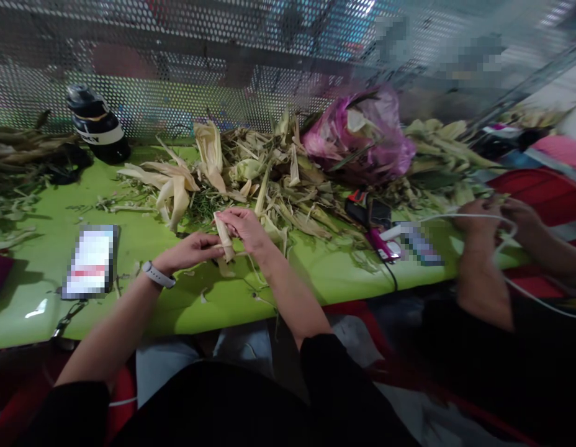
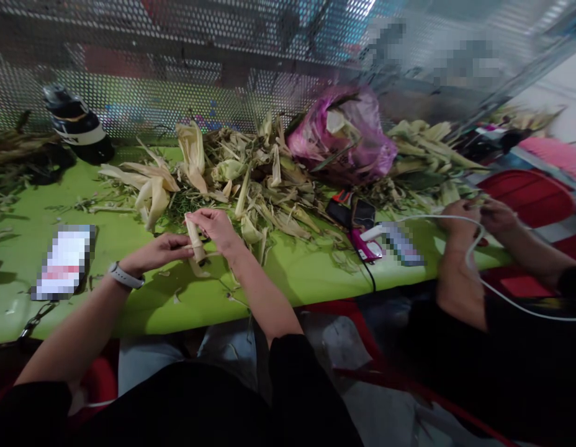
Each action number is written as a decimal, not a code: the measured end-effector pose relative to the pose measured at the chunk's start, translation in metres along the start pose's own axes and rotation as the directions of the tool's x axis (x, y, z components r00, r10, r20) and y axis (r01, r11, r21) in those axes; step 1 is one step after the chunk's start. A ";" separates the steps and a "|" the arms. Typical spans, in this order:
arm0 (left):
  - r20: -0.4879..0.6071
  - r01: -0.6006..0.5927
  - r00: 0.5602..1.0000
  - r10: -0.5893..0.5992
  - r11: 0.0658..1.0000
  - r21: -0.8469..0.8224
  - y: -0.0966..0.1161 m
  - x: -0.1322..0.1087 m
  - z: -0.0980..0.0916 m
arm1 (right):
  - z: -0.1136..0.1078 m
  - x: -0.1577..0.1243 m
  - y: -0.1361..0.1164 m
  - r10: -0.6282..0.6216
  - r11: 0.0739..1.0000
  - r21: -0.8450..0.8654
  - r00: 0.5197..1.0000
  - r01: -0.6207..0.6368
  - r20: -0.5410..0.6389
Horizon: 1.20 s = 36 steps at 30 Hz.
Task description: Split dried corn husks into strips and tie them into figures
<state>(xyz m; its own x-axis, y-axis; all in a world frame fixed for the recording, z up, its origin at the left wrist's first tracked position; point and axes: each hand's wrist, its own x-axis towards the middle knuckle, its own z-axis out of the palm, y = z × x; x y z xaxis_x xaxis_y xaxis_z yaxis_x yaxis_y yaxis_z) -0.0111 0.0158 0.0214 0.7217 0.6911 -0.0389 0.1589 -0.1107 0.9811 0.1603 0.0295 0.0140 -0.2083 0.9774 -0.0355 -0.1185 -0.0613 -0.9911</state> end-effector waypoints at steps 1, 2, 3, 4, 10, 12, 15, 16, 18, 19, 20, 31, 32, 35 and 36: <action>0.027 0.011 1.000 -0.011 1.000 -0.012 0.000 0.000 0.004 | 0.000 0.001 0.000 -0.017 1.000 -0.011 1.000 0.017 -0.020; 0.037 0.019 0.999 -0.018 1.000 -0.023 -0.001 0.001 0.007 | 0.000 0.001 0.000 -0.040 0.999 -0.017 0.998 0.039 -0.046; 0.015 0.019 1.000 -0.018 0.999 -0.034 -0.002 0.001 0.010 | 0.000 0.002 0.000 -0.064 0.998 -0.022 0.995 0.063 -0.077; -0.034 0.014 0.999 -0.016 0.999 -0.045 -0.002 0.001 0.011 | 0.000 0.003 0.000 -0.091 0.996 -0.028 0.989 0.088 -0.115; -0.019 0.097 0.995 -0.099 0.991 -0.097 -0.004 -0.003 0.008 | -0.007 0.007 0.002 -0.252 0.964 -0.164 0.913 0.208 -0.322; 0.081 0.142 0.988 -0.135 0.986 -0.088 -0.004 -0.003 0.005 | -0.009 0.008 0.003 -0.292 0.950 -0.210 0.896 0.231 -0.334; 0.085 0.148 0.987 -0.140 0.984 -0.102 -0.006 -0.003 0.005 | -0.010 0.008 0.003 -0.322 0.931 -0.264 0.909 0.253 -0.264; 0.079 0.141 0.988 -0.132 0.983 -0.119 -0.007 -0.002 0.006 | -0.010 0.007 0.003 -0.332 0.923 -0.282 0.912 0.261 -0.241; 0.083 0.122 0.991 -0.109 0.979 -0.165 -0.008 -0.002 0.008 | -0.009 0.007 0.002 -0.356 0.906 -0.320 0.907 0.276 -0.224; 0.088 0.120 0.991 -0.105 0.976 -0.183 -0.008 -0.001 0.009 | -0.008 0.006 0.002 -0.370 0.897 -0.338 0.903 0.285 -0.221; 0.094 0.126 0.990 -0.110 0.973 -0.195 -0.008 -0.001 0.011 | -0.008 0.006 0.003 -0.382 0.888 -0.354 0.899 0.293 -0.215; -0.107 0.141 0.980 -0.167 0.965 -0.221 -0.007 0.002 0.009 | -0.012 0.000 -0.004 -0.330 0.731 -0.611 0.941 0.302 0.070; -0.169 0.118 0.973 -0.158 0.968 -0.224 -0.009 0.003 0.007 | -0.013 -0.001 -0.005 -0.323 0.687 -0.655 0.940 0.314 0.112; -0.269 0.050 0.955 -0.126 0.961 -0.272 -0.012 0.004 0.004 | -0.014 0.002 -0.004 -0.386 0.545 -0.741 0.902 0.392 0.193; -0.280 0.033 0.953 -0.120 0.954 -0.297 -0.014 0.005 0.004 | -0.014 0.005 -0.002 -0.421 0.501 -0.759 0.883 0.416 0.206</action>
<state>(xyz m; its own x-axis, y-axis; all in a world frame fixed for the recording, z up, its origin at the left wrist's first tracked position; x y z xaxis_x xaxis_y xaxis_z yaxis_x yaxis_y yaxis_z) -0.0069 0.0182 0.0072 0.4800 0.8714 -0.1016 -0.0251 0.1294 0.9913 0.1733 0.0369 0.0142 -0.3339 0.8477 0.4122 0.5909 0.5289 -0.6091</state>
